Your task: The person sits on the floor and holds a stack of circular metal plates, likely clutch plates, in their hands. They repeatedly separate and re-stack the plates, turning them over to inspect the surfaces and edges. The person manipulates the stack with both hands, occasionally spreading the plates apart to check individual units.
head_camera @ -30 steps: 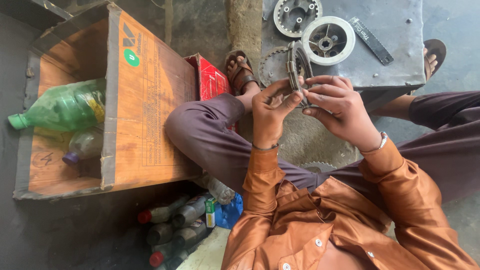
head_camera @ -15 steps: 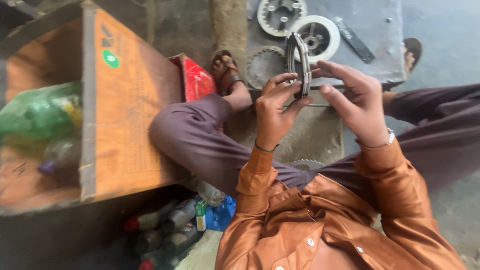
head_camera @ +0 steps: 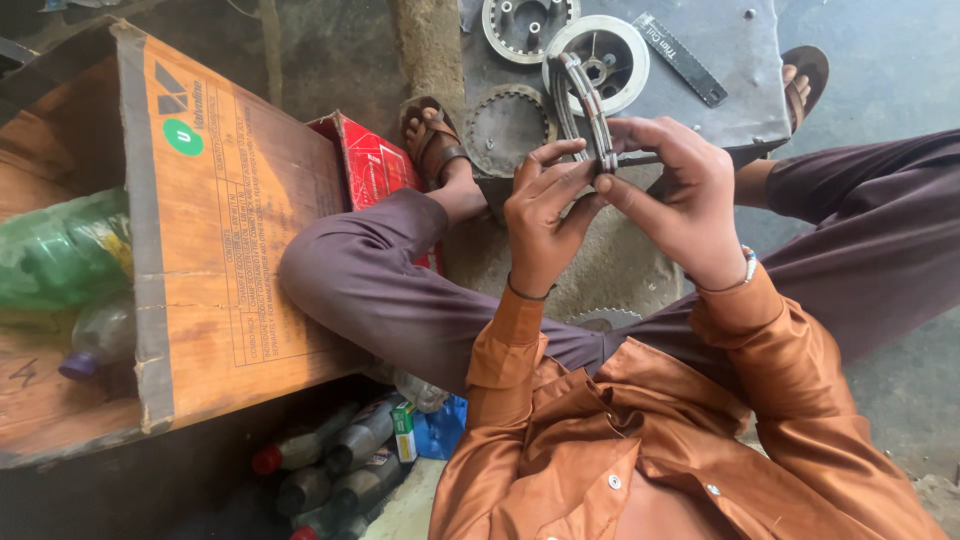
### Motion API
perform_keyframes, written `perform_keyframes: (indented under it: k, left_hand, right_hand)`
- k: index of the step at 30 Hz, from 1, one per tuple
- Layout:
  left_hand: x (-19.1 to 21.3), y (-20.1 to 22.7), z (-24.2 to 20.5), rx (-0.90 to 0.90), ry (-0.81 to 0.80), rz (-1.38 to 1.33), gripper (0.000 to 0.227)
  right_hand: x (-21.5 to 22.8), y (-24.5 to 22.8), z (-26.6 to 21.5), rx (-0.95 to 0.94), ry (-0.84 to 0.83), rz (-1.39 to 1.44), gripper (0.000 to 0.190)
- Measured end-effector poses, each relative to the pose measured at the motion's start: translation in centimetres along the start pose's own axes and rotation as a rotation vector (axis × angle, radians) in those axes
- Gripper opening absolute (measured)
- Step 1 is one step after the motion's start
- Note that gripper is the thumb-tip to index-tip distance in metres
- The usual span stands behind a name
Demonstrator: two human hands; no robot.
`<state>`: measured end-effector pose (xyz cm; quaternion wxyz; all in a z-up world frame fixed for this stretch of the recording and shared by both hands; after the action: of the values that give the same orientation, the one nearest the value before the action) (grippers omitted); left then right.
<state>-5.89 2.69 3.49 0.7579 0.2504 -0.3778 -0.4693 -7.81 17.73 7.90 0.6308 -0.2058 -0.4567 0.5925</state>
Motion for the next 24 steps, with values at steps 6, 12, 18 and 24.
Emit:
perform_keyframes:
  k: [6, 12, 18, 24]
  left_hand:
    - [0.02, 0.02, 0.1, 0.001, -0.001, -0.007, 0.039]
    - [0.0, 0.04, 0.13, 0.013, 0.003, -0.039, 0.038]
    - [-0.08, 0.18, 0.12, 0.017, -0.002, -0.053, 0.037]
    - [-0.09, 0.06, 0.03, 0.011, -0.019, -0.066, 0.036]
  right_hand:
    - [0.08, -0.03, 0.07, 0.002, 0.001, 0.027, 0.039]
    - [0.24, 0.05, -0.01, -0.014, -0.013, 0.027, 0.038]
    - [0.31, 0.0, 0.06, -0.027, -0.003, 0.063, 0.035]
    - [0.35, -0.08, 0.13, -0.033, -0.009, 0.071, 0.036]
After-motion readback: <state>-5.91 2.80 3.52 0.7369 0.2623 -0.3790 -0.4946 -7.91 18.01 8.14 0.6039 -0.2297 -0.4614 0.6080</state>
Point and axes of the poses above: each hand's wrist, its own z-axis towards the middle knuckle, its own x-axis out of the back of the hand, y = z × x, the point moved 7 cm from there along z, towards the middle knuckle, and after that the axes turned 2 degrees about x, right-handed, at the moved point
